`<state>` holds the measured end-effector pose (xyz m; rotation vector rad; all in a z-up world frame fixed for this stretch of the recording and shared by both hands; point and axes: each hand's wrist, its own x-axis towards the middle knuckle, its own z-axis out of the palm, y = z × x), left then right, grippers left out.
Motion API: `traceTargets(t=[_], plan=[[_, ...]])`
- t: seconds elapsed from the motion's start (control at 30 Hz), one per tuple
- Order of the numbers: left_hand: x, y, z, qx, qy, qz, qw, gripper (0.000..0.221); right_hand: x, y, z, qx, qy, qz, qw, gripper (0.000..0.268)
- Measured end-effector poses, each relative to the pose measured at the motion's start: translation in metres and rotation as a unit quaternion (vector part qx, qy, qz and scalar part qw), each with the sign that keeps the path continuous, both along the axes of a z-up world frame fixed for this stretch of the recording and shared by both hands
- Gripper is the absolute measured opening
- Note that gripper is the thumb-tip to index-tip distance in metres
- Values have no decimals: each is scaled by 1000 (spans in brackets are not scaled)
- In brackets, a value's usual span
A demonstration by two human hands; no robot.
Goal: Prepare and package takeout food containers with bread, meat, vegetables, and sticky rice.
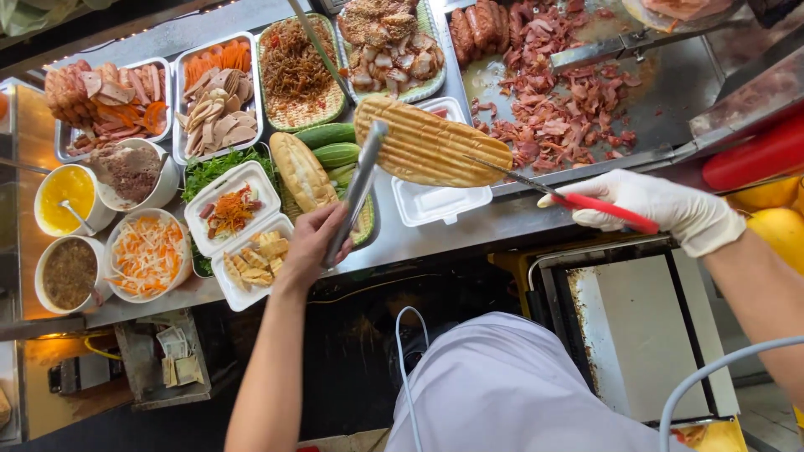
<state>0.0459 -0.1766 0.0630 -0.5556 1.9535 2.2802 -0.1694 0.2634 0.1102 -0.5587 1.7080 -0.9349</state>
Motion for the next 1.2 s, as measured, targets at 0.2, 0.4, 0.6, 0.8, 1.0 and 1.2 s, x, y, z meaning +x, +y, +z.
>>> traceTargets(t=[0.2,0.4,0.6,0.8,1.0,1.2], plan=[[-40,36,-23,80,101,131,983,36,47,-43,-20,13,40,-46,998,47],[-38,23,-13,44,77,151,985,30,60,-55,-41,-74,-159,-143,974,49],[-33,30,-11,23,64,120,991,32,65,-83,-42,-54,-184,-137,972,45],[-28,40,0,-17,39,104,994,33,61,-101,-53,-50,-103,-74,991,35],[-28,29,-14,27,43,106,993,37,57,-114,-52,-71,-177,-117,975,31],[-35,-1,-20,66,-13,40,997,36,41,-113,-57,-51,-154,-102,981,30]])
